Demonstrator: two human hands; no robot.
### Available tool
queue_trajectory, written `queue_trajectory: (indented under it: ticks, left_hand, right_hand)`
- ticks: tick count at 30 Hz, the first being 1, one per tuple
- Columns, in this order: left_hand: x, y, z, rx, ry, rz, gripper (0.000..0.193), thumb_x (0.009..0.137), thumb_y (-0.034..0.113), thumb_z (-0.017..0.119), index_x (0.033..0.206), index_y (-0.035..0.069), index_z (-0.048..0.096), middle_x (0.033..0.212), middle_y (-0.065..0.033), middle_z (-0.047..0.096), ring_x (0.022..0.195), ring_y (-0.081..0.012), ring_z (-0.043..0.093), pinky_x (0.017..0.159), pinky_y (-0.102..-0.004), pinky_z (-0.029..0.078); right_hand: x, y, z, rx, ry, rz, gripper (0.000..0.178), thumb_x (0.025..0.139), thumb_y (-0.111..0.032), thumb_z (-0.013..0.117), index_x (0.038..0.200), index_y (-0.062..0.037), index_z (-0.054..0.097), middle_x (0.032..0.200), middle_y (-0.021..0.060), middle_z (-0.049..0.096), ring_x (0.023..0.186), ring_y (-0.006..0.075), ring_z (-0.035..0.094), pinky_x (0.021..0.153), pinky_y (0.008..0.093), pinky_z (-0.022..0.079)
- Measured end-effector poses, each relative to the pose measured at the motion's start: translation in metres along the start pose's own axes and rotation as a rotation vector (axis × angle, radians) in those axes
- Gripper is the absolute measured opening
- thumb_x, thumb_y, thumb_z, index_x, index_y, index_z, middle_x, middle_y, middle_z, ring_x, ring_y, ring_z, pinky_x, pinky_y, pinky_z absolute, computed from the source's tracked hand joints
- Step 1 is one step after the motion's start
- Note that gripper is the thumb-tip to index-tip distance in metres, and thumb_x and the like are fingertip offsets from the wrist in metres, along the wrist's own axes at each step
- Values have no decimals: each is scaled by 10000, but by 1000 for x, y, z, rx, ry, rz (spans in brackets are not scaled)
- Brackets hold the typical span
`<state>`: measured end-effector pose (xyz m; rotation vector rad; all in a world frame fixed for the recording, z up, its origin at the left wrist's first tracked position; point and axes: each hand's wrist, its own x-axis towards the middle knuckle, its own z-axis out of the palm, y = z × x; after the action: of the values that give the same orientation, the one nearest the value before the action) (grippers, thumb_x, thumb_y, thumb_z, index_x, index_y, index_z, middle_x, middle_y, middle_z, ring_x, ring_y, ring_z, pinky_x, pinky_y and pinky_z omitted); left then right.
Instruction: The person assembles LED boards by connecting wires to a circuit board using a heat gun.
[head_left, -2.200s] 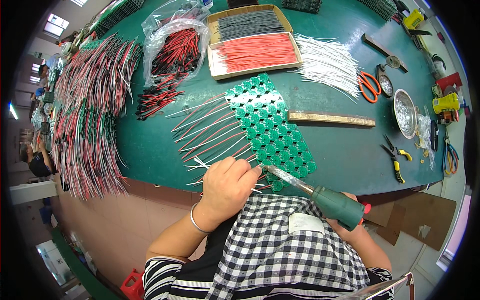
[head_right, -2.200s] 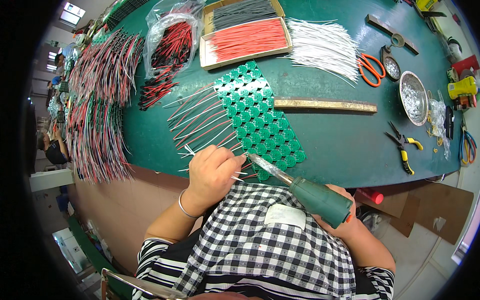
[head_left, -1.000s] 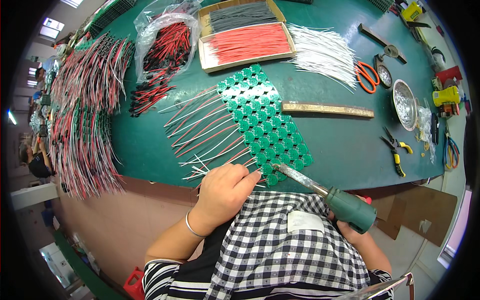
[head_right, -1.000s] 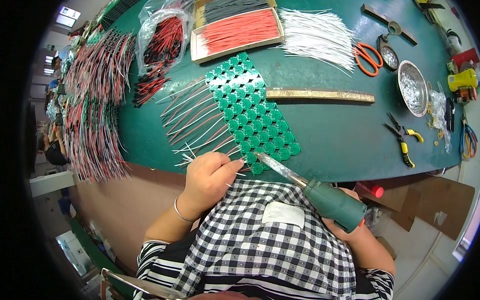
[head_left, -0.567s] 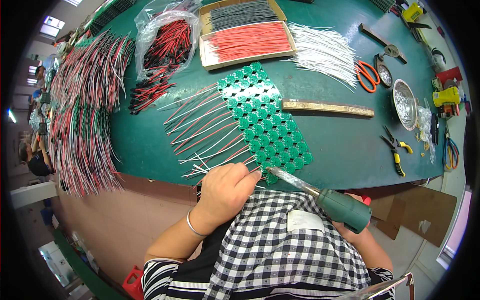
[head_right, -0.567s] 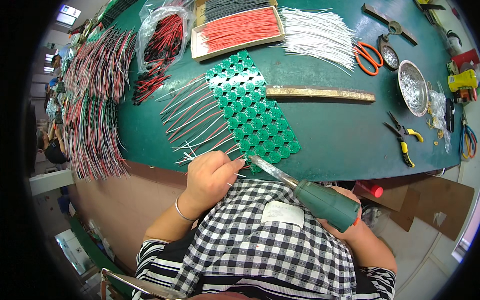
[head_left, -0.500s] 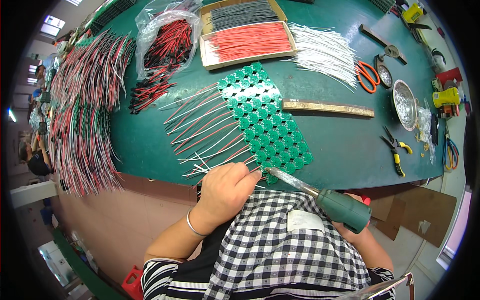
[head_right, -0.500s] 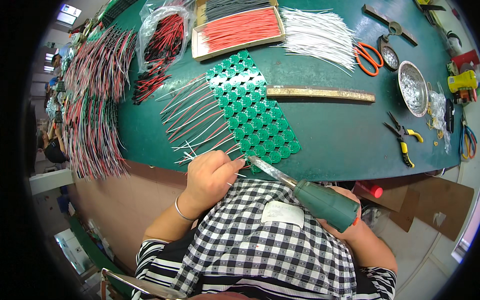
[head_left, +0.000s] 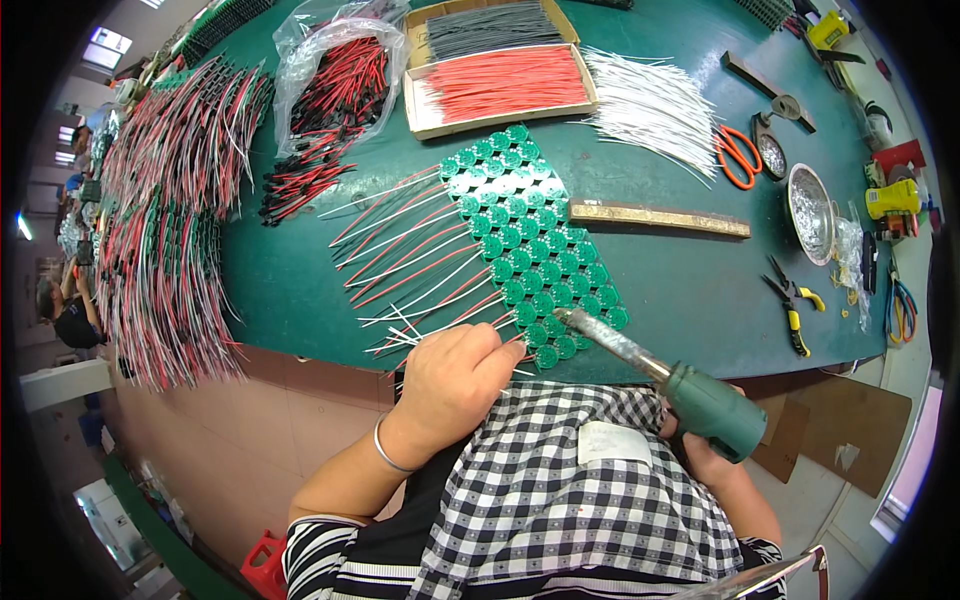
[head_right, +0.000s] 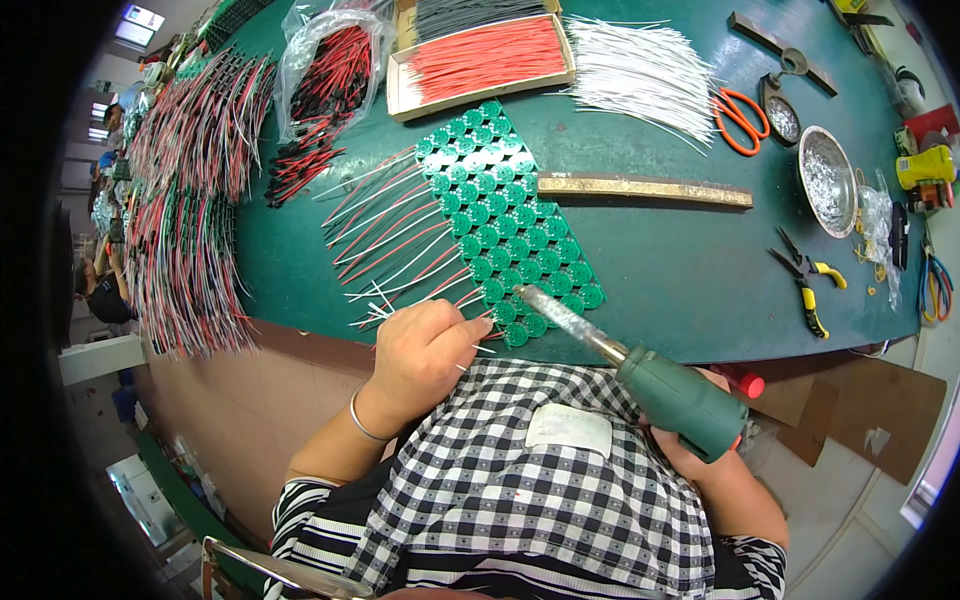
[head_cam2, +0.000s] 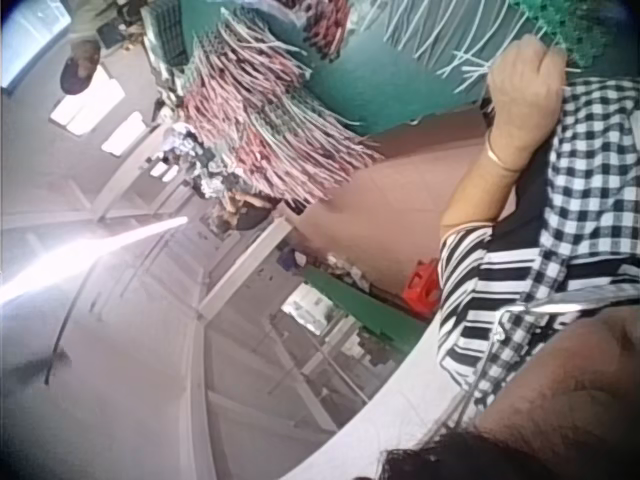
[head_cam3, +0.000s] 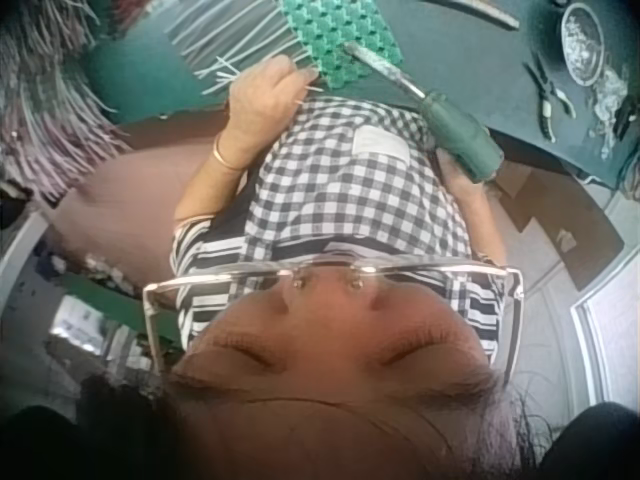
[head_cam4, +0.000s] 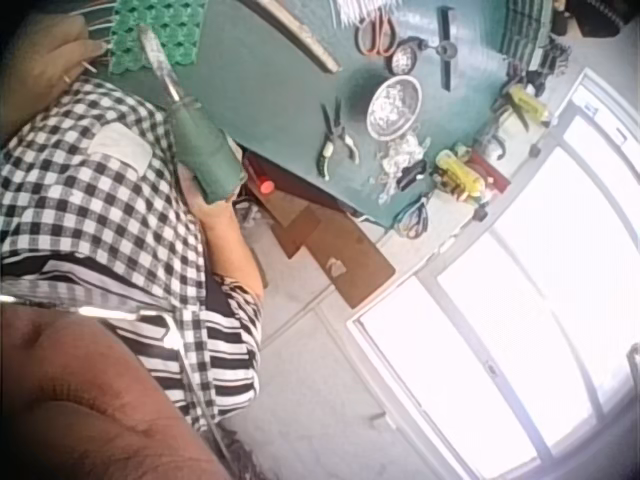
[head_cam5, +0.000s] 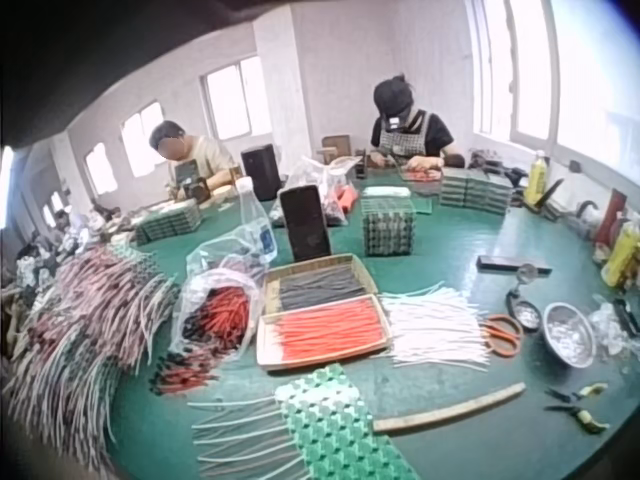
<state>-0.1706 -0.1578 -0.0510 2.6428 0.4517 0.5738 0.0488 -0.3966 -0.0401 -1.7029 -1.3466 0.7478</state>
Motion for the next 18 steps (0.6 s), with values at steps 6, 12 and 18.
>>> queue_trajectory:
  ticks: [6, 12, 18]
  left_hand:
    - [-1, 0, 0, 2, 9, 7, 205, 663, 37, 718, 862, 82, 700, 684, -22, 526, 590, -201, 560, 500, -345, 429]
    - [-1, 0, -1, -29, -2, 6, 193, 676, 30, 724, 863, 70, 694, 696, -33, 542, 602, -208, 567, 512, -349, 443]
    - [1, 1, -1, -89, 16, -24, 190, 695, 12, 740, 874, 52, 690, 733, -52, 574, 634, -221, 586, 529, -339, 461]
  right_hand:
    - [3, -8, 0, 185, 81, 80, 203, 832, -69, 597, 1018, -3, 643, 771, 67, 669, 616, 162, 658, 618, 309, 534]
    - [-5, -5, 2, 225, 134, 118, 205, 839, -93, 602, 1019, -5, 650, 782, 67, 674, 630, 167, 665, 637, 306, 533]
    - [-21, 3, 6, 268, 147, 130, 243, 865, -168, 626, 1036, 3, 643, 808, 78, 671, 659, 177, 671, 662, 316, 529]
